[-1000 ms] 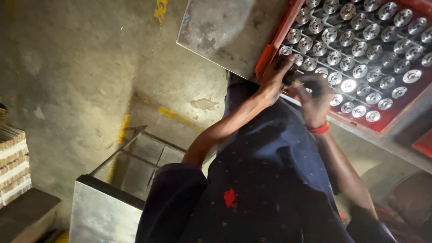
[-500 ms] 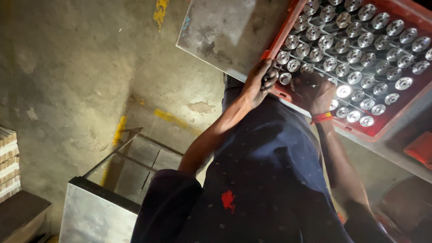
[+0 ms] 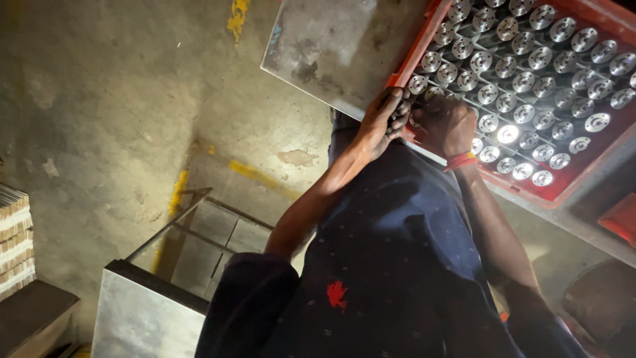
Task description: The person repeatedly picks small metal cylindrical parts from a red crate and places them into two metal buckets. The person also occasionally rearranges the parts within the crate to keep them organized.
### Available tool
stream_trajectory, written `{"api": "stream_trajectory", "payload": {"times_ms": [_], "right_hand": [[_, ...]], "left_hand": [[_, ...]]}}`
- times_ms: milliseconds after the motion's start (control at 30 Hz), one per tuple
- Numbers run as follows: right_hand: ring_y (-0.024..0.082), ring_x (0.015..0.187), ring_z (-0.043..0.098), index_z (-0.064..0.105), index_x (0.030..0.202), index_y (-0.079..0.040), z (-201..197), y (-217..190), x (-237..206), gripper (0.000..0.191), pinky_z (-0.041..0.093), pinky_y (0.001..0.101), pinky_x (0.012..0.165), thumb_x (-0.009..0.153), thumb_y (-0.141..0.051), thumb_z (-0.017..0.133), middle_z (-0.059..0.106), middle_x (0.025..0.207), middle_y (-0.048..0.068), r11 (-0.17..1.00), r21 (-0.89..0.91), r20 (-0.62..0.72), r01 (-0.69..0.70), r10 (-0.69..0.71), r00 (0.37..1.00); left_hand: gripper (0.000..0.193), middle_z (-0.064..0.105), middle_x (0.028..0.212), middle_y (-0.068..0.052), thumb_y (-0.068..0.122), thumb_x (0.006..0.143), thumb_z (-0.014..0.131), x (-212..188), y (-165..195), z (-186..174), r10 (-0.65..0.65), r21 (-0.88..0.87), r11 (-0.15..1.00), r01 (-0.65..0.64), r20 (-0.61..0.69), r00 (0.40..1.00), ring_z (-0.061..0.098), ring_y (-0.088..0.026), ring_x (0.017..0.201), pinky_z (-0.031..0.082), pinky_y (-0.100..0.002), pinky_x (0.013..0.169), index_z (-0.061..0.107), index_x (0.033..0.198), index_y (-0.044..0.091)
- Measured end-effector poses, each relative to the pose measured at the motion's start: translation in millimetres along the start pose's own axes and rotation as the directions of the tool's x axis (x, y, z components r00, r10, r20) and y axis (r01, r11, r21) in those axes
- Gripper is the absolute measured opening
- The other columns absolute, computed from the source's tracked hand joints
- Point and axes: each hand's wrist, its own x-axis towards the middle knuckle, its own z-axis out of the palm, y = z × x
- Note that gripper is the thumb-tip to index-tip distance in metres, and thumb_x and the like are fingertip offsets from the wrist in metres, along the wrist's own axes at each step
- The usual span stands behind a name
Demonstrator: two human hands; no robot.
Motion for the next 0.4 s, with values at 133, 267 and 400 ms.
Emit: {"api": "stream_trajectory", "payload": {"times_ms": [133, 267, 400], "right_hand": [[0.028, 0.074, 0.073, 0.080, 0.105, -0.007, -1.5, 7.4, -3.3, 0.023, 0.058, 0.0393, 0.066, 0.093, -0.027, 0.084, 0.077, 0.091, 0.013, 0.999, 0.016, -0.004, 0.035, -0.035, 0.999], [0.017, 0.084, 0.073, 0.073, 0.119, 0.000, -14.2, 12.9, -30.5, 0.025, 0.060, 0.0309, 0.075, 0.104, -0.020, 0.075, 0.076, 0.099, 0.009, 0.858, 0.508, -0.063, -0.082, 0.132, 0.989], [0.015, 0.096, 0.070, 0.066, 0.131, 0.006, -15.0, 12.5, -48.4, 0.037, 0.059, 0.0277, 0.087, 0.108, -0.022, 0.073, 0.071, 0.110, 0.008, 0.665, 0.739, -0.003, -0.106, 0.160, 0.987]], "left_hand": [[0.024, 0.050, 0.082, 0.005, 0.032, 0.106, 0.060, 3.3, -2.7, 2.4, 0.006, 0.046, 0.999, -0.005, -0.019, 1.000, 0.043, -0.005, 0.060, 0.030, -0.020, 0.046, 0.061, 0.115, 0.010], [0.026, 0.051, 0.083, 0.005, 0.032, 0.106, 0.062, 3.7, -9.5, 17.7, 0.068, 0.187, 0.980, -0.064, -0.016, 0.998, 0.044, -0.004, 0.061, 0.031, -0.020, 0.046, 0.066, 0.121, 0.011], [0.030, 0.058, 0.086, 0.005, 0.035, 0.103, 0.061, 1.7, -23.0, 52.4, 0.090, 0.487, 0.872, -0.050, -0.059, 0.994, 0.045, -0.004, 0.057, 0.036, -0.019, 0.045, 0.066, 0.125, 0.015]]}}
